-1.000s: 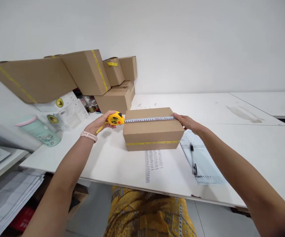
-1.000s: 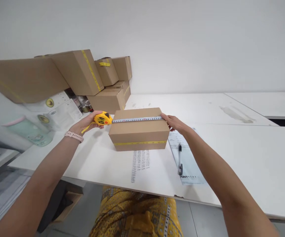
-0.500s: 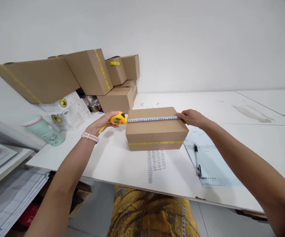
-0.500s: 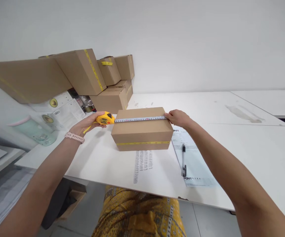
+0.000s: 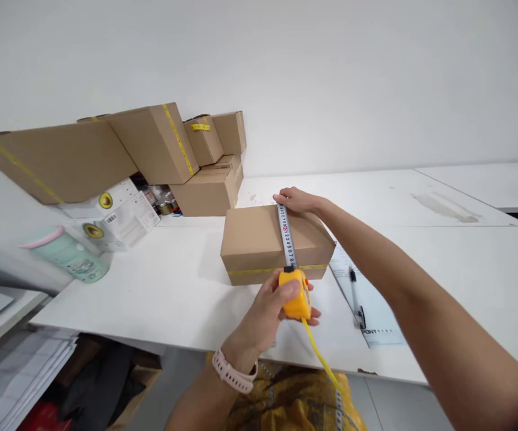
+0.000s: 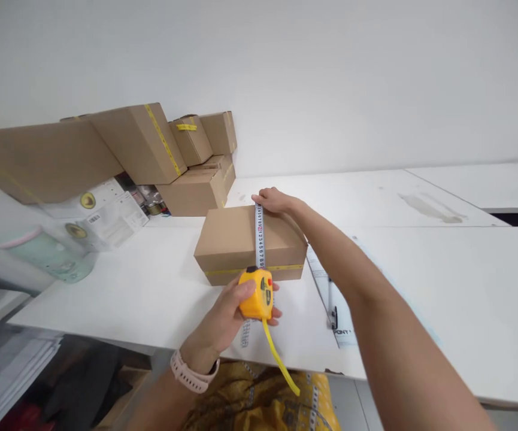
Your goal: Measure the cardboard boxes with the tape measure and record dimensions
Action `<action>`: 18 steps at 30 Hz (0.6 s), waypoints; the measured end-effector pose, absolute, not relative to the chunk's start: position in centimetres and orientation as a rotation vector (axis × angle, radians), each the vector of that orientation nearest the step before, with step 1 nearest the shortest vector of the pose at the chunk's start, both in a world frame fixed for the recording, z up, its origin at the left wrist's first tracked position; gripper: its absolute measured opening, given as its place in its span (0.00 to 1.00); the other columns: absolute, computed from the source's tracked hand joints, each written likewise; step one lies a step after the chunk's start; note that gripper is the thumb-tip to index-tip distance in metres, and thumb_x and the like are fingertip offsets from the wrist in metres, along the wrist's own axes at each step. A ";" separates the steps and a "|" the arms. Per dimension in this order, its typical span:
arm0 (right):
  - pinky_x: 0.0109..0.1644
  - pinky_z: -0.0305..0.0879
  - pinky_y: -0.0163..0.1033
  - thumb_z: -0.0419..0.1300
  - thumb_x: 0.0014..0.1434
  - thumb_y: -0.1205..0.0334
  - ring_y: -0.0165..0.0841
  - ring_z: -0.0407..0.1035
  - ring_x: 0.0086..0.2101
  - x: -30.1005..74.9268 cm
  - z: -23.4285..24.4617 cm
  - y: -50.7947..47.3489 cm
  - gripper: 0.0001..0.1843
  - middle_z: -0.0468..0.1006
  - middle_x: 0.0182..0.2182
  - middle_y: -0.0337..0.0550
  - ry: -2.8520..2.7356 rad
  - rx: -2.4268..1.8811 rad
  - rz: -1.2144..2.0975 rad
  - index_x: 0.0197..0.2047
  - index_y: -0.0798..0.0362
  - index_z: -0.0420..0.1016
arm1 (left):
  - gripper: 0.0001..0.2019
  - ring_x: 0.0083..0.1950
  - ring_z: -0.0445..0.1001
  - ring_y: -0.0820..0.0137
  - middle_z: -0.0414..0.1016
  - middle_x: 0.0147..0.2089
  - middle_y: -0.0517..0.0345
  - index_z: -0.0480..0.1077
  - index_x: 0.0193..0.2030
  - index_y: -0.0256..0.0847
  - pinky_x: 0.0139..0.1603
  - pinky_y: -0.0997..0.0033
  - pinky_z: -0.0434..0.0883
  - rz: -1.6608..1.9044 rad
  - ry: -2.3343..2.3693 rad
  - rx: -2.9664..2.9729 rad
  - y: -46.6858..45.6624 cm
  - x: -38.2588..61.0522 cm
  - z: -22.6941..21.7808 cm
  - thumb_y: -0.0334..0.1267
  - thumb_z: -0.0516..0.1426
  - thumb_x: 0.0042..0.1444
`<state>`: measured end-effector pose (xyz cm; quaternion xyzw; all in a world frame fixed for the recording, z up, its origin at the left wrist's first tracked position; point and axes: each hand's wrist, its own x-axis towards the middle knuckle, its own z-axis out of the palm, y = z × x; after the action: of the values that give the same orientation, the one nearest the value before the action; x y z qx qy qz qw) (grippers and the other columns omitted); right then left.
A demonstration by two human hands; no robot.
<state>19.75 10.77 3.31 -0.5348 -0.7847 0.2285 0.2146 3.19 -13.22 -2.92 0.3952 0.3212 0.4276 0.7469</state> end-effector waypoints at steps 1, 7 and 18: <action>0.47 0.62 0.42 0.59 0.67 0.48 0.40 0.69 0.38 19.5 2.9 11.4 0.20 0.80 0.38 0.50 -2.164 -1.511 0.619 0.28 0.50 0.68 | 0.29 0.34 0.81 0.64 0.75 0.49 0.50 0.70 0.46 0.41 0.38 0.60 0.81 0.962 0.702 0.851 -12.7 3.8 -2.8 0.60 0.69 0.48; 0.40 0.61 0.39 0.55 0.68 0.44 0.35 0.69 0.36 19.5 0.5 12.7 0.19 0.80 0.41 0.48 -2.054 -1.532 0.581 0.35 0.50 0.67 | 0.29 0.33 0.81 0.66 0.75 0.46 0.52 0.70 0.43 0.40 0.37 0.59 0.80 0.980 0.755 0.830 -10.9 4.3 -2.0 0.62 0.69 0.45; 0.38 0.57 0.39 0.60 0.64 0.45 0.34 0.66 0.34 19.4 0.4 13.2 0.19 0.77 0.33 0.43 -2.038 -1.623 0.548 0.30 0.50 0.67 | 0.28 0.34 0.82 0.63 0.76 0.47 0.52 0.71 0.44 0.41 0.36 0.58 0.80 0.956 0.747 0.808 -10.4 5.2 -1.8 0.61 0.68 0.47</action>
<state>19.39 13.22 0.42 -0.5920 -0.7438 0.2001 0.2373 5.20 -10.43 -1.76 0.3690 0.3411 0.4367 0.7461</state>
